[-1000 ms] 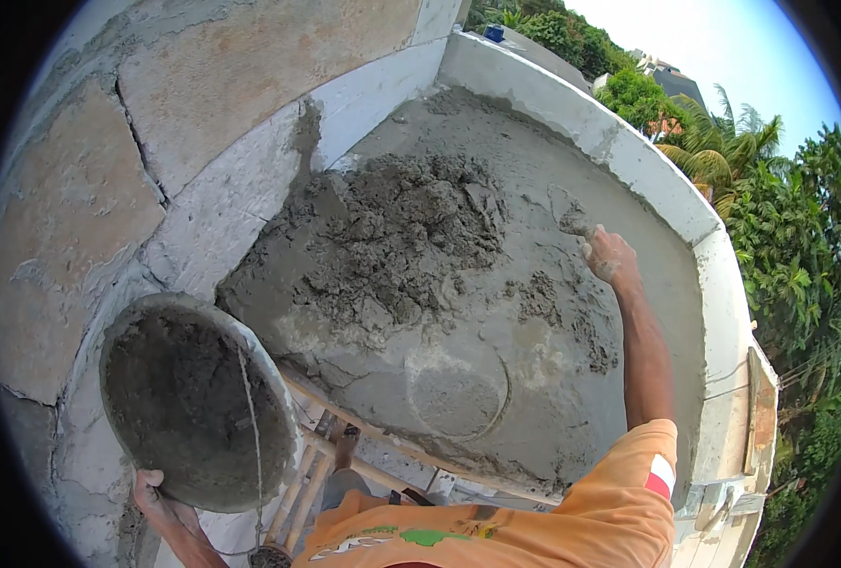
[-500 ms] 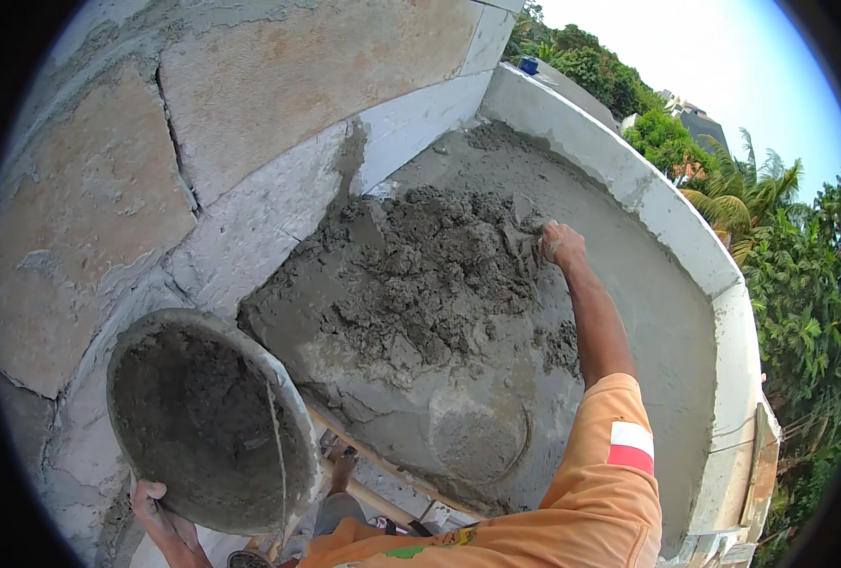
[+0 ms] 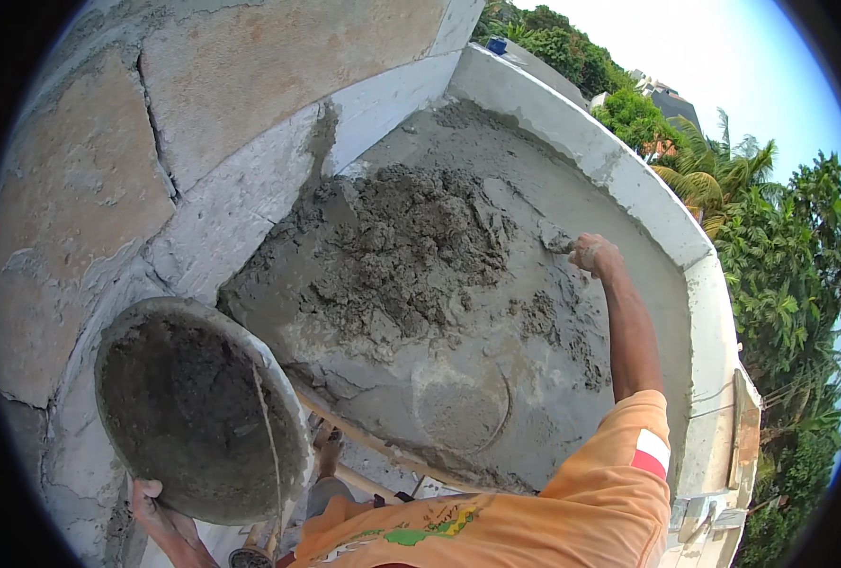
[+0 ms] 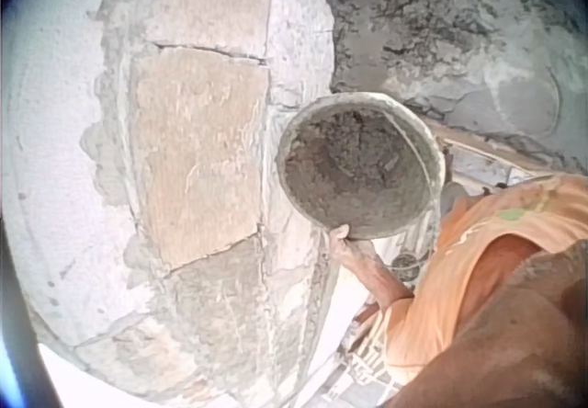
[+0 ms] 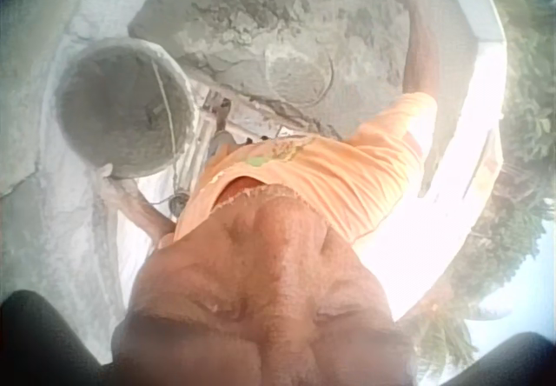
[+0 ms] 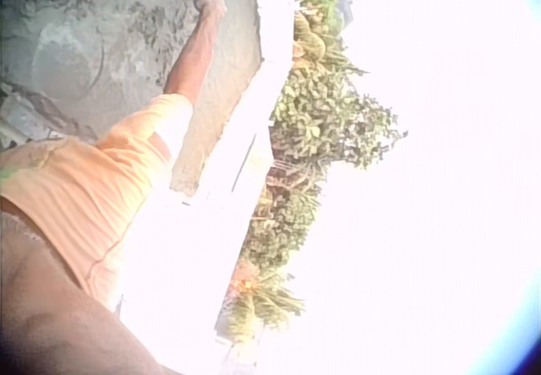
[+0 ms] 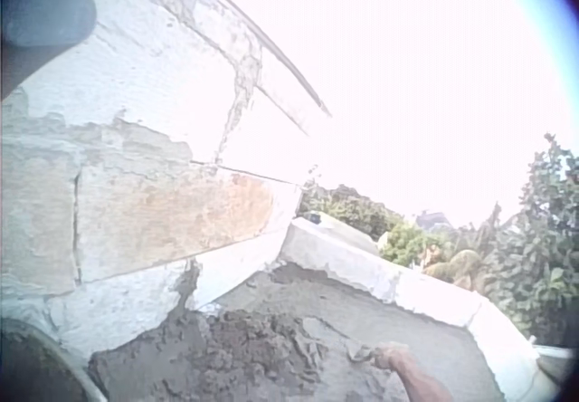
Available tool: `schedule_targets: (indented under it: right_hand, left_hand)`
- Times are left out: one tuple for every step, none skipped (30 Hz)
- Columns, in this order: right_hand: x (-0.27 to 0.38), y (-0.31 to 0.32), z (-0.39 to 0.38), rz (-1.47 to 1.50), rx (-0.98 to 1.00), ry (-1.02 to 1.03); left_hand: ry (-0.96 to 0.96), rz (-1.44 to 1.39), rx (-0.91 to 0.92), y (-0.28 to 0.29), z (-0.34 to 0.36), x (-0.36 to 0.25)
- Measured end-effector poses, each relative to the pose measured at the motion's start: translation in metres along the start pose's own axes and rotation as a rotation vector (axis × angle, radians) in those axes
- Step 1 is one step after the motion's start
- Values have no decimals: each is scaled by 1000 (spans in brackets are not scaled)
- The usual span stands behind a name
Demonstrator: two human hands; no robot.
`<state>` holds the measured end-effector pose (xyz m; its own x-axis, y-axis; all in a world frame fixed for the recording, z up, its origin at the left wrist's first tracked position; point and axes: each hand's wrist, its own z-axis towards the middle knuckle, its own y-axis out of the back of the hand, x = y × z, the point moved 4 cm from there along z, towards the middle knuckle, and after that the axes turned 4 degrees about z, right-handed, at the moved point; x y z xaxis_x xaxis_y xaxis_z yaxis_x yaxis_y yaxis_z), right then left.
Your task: The person uses a wooden float and a trowel to apply and smooth cement mortar onto the top of a wall, occasionally pouring more mortar from a bucket.
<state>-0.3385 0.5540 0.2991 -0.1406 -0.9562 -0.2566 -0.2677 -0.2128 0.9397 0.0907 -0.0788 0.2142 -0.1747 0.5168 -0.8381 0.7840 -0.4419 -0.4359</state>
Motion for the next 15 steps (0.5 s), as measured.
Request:
schedule_targets:
  right_hand:
    - [4,6,-1,23,14,-12]
    - [9,9,-3,45,29,-21]
    - [18,10,-5,44,33,-12]
    - [28,14,-9,211,-27,39]
    - [34,18,-11,378,-87,91]
    - [33,6,0,379,-87,95]
    - [31,-16,16,232,-143,291]
    - [22,-46,34,79,-198,478]
    - [38,-50,29,87,-135,449]
    - [68,-31,-5,179,-54,292]
    - [69,-18,-26,184,-27,226]
    - [67,-7,-42,155,-20,196]
    - [56,-4,-45,71,-75,222]
    - [47,0,-48,-15,-134,245]
    - [42,5,-52,-178,-248,287]
  left_hand:
    - [-11,6,-12,1,1,0]
    - [-24,12,-25,3,1,0]
    - [-27,15,-34,3,0,-1]
    - [-30,21,-21,2,0,-2]
    - [-34,27,-9,0,0,-2]
    - [-37,27,-12,0,0,-2]
    - [-25,30,14,-3,1,0]
    - [-8,32,45,-8,3,3]
    - [-27,34,27,-7,1,-1]
    - [-46,45,13,-3,-5,-8]
    - [-41,45,25,-5,-6,-7]
    - [-41,40,15,-5,-6,-7]
    - [-40,27,18,-6,-6,-6]
    - [-38,14,19,-7,-6,-5]
    - [-38,10,8,-8,-7,-6]
